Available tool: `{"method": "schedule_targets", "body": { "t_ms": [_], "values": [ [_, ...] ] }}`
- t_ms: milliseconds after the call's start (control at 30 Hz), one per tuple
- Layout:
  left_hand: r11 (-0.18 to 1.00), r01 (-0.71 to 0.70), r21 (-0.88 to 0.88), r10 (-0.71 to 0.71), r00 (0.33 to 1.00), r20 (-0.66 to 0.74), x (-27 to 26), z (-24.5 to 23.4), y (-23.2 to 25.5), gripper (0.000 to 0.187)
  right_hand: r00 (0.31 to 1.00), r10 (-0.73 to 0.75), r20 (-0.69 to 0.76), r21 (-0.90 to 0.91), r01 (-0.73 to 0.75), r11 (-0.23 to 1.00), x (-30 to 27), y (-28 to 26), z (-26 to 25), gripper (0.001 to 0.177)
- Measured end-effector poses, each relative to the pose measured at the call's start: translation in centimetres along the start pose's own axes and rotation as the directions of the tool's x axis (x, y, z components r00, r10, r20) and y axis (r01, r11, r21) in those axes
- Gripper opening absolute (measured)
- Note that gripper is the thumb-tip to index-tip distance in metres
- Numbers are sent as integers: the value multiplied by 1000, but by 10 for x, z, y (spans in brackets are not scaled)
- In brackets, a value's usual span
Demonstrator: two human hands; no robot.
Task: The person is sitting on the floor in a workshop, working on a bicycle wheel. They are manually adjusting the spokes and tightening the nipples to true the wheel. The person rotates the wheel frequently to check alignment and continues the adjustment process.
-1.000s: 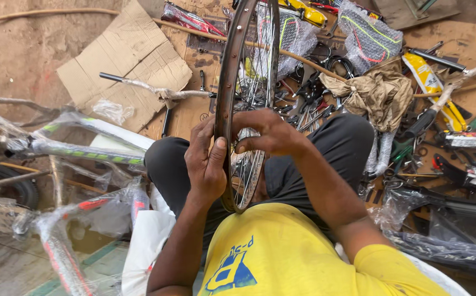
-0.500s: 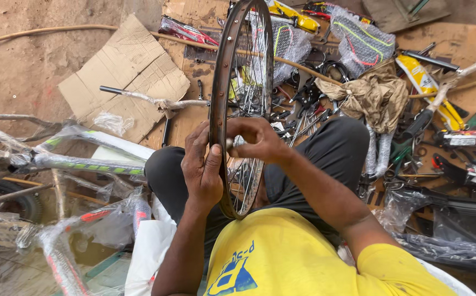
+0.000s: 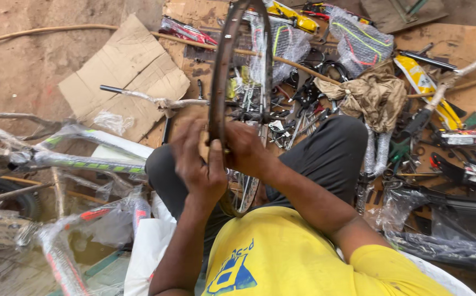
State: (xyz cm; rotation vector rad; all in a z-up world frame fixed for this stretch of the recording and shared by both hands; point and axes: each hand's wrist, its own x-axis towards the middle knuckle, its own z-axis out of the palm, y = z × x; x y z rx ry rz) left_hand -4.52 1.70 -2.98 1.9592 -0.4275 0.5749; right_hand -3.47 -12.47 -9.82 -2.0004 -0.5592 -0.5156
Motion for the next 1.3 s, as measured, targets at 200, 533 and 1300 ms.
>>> {"method": "schedule_targets", "body": {
  "t_ms": [200,533,1300],
  "values": [
    [835,-523,172,545,830,-117,25,10,21,11,959,145,245,16,-154,988,-10,23,4,31],
    [875,-471,111,471,882,31,83,64,36,26,934,309,178,-16,-311,950,-38,42,0,34],
    [959,-279,46,258,929,266,55,28,38,57,940,234,246,18,-246,969,-30,37,-4,40]
  ]
}}
